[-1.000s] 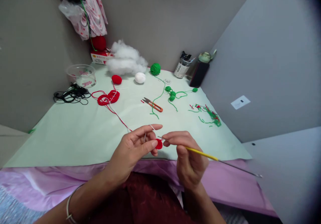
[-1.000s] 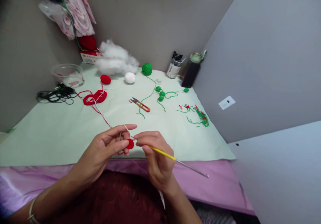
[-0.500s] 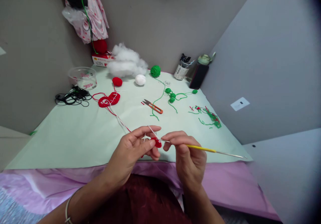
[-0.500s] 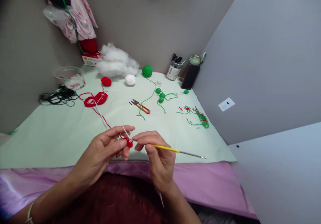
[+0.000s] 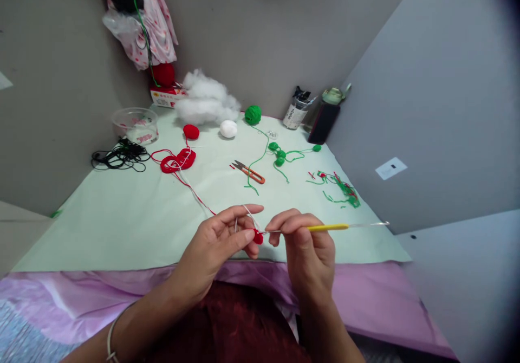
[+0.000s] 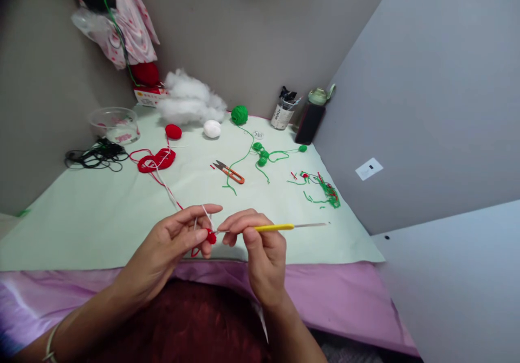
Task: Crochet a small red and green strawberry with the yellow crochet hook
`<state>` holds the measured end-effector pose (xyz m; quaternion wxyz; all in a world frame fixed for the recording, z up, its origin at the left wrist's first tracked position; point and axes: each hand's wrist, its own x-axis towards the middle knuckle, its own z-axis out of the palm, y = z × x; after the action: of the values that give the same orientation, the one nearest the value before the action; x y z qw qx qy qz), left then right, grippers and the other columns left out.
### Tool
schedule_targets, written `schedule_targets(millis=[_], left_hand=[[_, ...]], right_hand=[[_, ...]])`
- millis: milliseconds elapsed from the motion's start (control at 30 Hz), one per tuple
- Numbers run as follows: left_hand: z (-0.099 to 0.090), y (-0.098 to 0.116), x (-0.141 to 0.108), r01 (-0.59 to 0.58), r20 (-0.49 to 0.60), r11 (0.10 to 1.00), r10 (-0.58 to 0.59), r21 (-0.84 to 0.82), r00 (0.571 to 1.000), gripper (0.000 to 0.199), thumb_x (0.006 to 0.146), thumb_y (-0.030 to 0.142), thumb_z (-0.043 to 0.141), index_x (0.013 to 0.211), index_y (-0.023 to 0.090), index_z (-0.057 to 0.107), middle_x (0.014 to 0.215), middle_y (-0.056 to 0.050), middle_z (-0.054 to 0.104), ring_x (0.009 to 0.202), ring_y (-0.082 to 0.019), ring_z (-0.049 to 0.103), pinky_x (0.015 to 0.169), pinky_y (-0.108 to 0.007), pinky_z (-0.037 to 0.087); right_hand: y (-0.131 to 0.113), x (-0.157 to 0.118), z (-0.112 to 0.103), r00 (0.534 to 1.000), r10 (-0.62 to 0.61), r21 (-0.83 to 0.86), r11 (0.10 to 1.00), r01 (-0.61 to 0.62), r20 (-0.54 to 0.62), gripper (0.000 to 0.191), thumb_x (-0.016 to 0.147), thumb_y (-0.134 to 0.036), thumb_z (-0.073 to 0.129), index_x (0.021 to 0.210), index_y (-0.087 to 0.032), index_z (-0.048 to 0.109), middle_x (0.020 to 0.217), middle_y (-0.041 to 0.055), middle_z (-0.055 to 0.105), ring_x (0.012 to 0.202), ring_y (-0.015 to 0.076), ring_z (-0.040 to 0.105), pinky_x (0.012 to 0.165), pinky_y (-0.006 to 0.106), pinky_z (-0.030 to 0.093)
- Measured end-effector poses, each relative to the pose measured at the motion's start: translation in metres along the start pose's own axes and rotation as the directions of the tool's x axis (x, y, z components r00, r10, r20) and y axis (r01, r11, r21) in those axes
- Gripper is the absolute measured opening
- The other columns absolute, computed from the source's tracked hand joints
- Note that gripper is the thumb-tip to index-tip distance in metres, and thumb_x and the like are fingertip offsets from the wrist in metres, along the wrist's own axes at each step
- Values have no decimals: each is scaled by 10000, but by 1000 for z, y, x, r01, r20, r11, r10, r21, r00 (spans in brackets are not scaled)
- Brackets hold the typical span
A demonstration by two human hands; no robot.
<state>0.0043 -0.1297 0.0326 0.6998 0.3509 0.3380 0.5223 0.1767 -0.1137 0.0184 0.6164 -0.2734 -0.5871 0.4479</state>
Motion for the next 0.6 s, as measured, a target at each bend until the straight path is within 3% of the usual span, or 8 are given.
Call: schedule_targets(millis=[267,433,600], left_hand=[[-3,-4,2,-27,-47,995,31,93,998,295,887,310,810,1177,255,801,868,5,665,697,-123,649,731,-281,531],[-4,-4,2,-31,-58,996,36,83,998,346,843,284,853,1185,281,804,855,19,657,694,-113,648,725,-269,544],[-4,-3,1,-39,-51,995,44,86,998,347,840,258,854,1182,293,806,835,24,649,700,-110,646,708,-251,540]], right_hand=[[-9,-6,-6,978,-170,-337,920,202,121,228,1068,-230,515,1047,-255,740,957,52,772,874,209,698,748,376,561],[-9,-8,-8,956,-221,-401,871,282,192,233,1060,-171,515,1121,-250,725,958,39,777,963,201,714,815,368,575],[-6,-12,-9,950,-254,-424,851,309,182,244,1060,-178,518,1152,-257,730,1042,57,784,1000,207,718,826,374,586]])
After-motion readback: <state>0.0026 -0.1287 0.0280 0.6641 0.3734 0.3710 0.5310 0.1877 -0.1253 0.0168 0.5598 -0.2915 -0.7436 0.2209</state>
